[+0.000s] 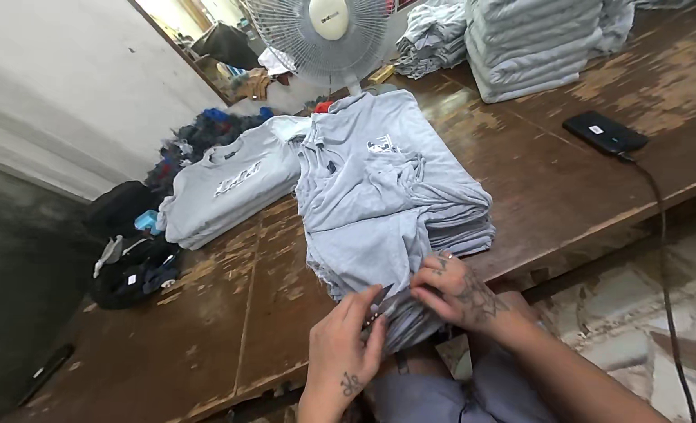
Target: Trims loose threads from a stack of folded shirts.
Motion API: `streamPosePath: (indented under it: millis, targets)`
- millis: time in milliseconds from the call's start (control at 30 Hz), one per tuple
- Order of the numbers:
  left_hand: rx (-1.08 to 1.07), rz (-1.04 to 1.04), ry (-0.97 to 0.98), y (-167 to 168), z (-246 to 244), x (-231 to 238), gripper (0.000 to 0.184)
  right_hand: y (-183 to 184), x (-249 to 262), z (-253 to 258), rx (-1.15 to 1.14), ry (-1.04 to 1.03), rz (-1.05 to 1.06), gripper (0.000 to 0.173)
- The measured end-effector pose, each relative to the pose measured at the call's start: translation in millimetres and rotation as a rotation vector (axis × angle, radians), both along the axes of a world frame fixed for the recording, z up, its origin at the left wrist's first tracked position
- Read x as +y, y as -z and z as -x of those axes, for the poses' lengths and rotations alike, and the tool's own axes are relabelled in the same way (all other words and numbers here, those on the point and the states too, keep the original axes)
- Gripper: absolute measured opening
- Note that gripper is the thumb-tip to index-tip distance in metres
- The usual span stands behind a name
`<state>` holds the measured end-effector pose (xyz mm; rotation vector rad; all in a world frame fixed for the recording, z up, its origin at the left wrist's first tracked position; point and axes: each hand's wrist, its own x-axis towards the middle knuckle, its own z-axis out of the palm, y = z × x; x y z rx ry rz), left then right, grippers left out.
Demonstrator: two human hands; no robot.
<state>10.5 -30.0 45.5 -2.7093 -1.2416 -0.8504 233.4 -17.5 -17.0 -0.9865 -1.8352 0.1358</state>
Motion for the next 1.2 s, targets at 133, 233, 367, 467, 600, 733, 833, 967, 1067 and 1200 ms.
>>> streamPosePath:
  millis: [133, 233, 367, 467, 600, 733, 833, 967, 1067, 1200]
  targets:
    - [0.009, 0.042, 0.023, -5.0, 5.7, -5.6, 0.037, 2.0, -6.2, -2.1, -0.027, -0.003, 0.067, 0.027]
    - [-0.019, 0.063, 0.076, -7.5, -2.9, -5.2, 0.035, 3.5, -0.4, 7.5, -0.055, 0.067, 0.061, 0.026]
    - [-0.013, 0.002, 0.113, -10.7, -11.0, -4.3, 0.034, 2.5, -6.8, 6.5, 0.072, 0.028, 0.033, 0.017]
    - [0.064, -0.040, 0.151, -12.9, -5.5, -3.9, 0.032, -1.3, -19.9, -4.0, 0.072, -0.023, 0.046, 0.019]
    - [0.176, -0.074, 0.142, -12.4, -11.6, -2.0, 0.030, -4.6, -25.9, -10.7, 0.030, -0.048, 0.055, 0.022]
    - [0.082, -0.017, 0.092, -15.3, -3.5, -1.2, 0.031, -7.2, -22.8, -13.7, -0.075, 0.029, 0.101, 0.037]
    - [-0.014, -0.019, 0.069, -16.7, -1.2, -1.4, 0.033, -4.0, -12.6, -2.4, -0.093, 0.074, 0.105, 0.033]
    - [-0.020, -0.030, 0.086, -16.4, -2.9, -4.3, 0.035, 5.2, -8.4, 7.3, 0.093, 0.007, 0.046, 0.015]
    - [0.013, -0.047, 0.096, -18.4, 6.3, -6.7, 0.030, 1.2, -20.1, -3.4, 0.121, -0.025, 0.088, 0.017]
    - [0.124, -0.068, 0.135, -13.3, -8.5, -9.0, 0.027, -6.0, -30.7, -8.5, 0.099, -0.015, 0.087, 0.016]
